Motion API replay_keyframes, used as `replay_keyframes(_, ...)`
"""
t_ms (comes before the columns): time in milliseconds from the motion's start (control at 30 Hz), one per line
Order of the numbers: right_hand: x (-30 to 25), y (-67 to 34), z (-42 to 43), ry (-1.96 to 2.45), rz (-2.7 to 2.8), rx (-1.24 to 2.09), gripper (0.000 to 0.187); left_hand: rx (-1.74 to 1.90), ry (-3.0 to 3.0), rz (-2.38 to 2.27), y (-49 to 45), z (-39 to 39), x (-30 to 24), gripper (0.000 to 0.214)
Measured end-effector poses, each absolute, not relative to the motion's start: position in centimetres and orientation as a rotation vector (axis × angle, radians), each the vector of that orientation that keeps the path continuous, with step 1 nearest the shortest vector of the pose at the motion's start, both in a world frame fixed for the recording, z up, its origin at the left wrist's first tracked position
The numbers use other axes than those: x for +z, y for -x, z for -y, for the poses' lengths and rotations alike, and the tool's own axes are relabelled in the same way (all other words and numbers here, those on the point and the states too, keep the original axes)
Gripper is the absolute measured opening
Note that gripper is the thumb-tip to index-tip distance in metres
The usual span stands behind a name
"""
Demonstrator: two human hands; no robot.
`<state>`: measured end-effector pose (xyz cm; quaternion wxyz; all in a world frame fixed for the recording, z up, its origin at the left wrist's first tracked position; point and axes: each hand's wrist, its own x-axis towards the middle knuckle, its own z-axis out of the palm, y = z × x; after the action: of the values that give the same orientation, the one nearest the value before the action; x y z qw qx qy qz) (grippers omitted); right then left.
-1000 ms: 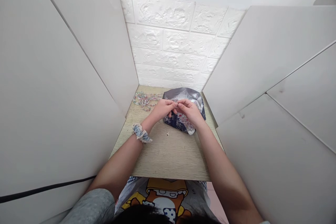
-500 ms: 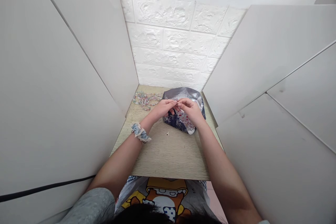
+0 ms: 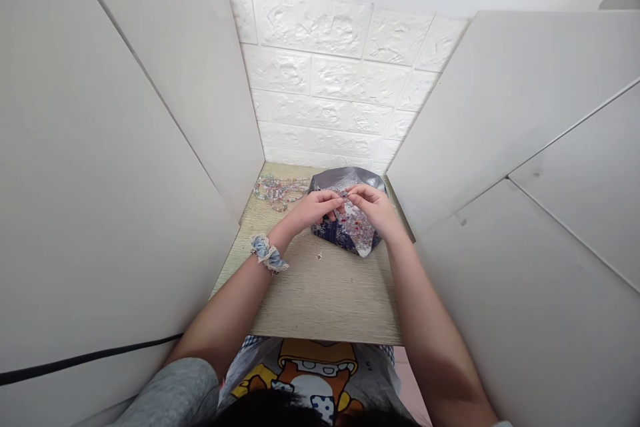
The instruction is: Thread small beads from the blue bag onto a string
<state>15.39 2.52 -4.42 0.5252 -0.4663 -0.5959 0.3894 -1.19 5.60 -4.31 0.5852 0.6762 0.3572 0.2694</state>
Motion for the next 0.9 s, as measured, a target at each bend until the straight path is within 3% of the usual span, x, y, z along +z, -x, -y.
replay_keyframes(400,-4.6,-14.8,-2.6,1.137,1.446,0.912,0.016,0.747,-1.400,-0.745,1.0,-5.7,-4.4,0.026)
replay_keyframes(633,-7.2,-15.3,-3.5,1.677,1.941,0.304,0.017,0.867,-1.351,-0.886,1.2,-5.9,-4.3,0.026)
replay_keyframes(900,-7.6,-14.5,-3.3,1.858,2.158,0.100,0.020,0.911,-1.391,-0.953,1.1,-5.7,-3.8,0.031)
